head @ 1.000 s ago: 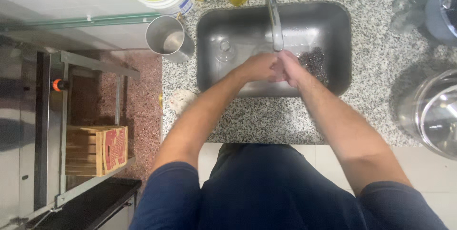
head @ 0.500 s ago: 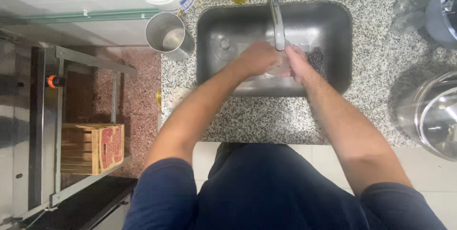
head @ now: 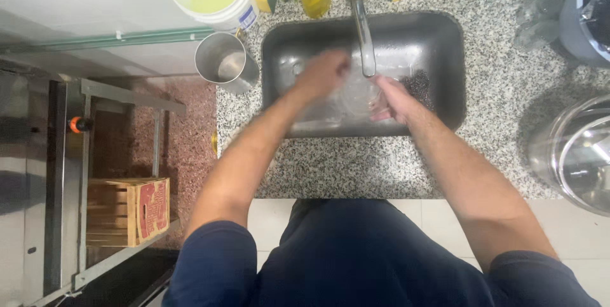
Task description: The person washes a glass in a kitchen sink using a sponge and dish soap. They scrub the glass thoroughly, rinse it under running water, and place it on the countertop.
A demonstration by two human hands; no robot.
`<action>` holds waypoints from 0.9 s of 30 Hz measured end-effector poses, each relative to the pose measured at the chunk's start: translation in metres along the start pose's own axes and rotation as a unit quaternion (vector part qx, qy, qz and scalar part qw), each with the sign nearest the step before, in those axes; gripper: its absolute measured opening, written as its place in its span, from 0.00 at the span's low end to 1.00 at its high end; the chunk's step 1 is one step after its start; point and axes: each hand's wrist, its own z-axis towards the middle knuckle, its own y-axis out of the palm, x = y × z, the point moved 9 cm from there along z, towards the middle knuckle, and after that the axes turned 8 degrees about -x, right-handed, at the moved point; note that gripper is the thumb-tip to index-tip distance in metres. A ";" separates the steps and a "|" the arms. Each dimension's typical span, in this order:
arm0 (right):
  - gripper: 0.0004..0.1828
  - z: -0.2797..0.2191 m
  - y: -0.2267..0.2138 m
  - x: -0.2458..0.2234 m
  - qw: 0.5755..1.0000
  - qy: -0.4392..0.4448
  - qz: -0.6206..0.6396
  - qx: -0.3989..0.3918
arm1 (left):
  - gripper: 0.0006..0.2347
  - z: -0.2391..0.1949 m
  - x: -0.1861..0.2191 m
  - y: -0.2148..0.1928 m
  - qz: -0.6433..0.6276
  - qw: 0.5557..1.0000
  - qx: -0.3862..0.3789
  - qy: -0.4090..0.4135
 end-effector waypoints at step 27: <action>0.51 -0.063 -0.019 -0.089 0.764 -0.178 -0.598 0.166 | 0.12 -0.001 -0.058 0.022 -0.276 0.914 0.214 -0.204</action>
